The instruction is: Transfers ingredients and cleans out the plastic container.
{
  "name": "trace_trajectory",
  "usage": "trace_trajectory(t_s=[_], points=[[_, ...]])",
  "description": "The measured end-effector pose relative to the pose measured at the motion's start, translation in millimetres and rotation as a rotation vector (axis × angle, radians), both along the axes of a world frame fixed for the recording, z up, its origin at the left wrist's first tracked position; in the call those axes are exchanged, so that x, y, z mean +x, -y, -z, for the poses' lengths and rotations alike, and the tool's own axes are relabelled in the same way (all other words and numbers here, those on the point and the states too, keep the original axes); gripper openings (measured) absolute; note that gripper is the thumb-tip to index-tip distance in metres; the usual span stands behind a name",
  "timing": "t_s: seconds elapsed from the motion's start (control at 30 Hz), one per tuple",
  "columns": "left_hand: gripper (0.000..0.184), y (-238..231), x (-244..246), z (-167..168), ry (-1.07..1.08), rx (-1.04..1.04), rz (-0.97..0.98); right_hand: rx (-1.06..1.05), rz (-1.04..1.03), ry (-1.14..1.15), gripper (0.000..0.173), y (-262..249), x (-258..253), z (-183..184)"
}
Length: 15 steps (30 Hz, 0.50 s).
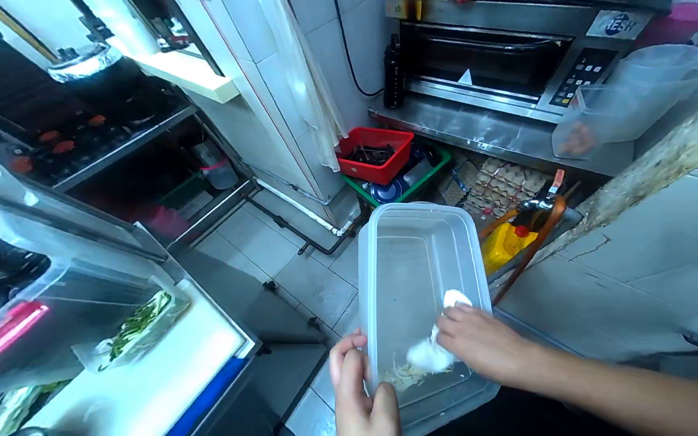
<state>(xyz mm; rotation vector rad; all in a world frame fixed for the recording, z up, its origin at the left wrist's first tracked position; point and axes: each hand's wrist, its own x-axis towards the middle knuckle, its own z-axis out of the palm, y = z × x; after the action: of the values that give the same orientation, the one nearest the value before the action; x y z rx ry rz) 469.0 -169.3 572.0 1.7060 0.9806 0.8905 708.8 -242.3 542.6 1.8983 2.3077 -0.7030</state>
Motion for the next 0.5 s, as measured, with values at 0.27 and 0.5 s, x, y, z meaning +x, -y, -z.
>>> trace_trajectory(t_s=[0.27,0.5], points=[[0.020,-1,-8,0,0.063,-0.016,-0.080,0.033,0.108,-0.439,0.026,-11,5,-43],[0.019,3,-13,2,0.112,0.033,-0.025,0.423,0.222,0.182,0.022,-54,17,-44]])
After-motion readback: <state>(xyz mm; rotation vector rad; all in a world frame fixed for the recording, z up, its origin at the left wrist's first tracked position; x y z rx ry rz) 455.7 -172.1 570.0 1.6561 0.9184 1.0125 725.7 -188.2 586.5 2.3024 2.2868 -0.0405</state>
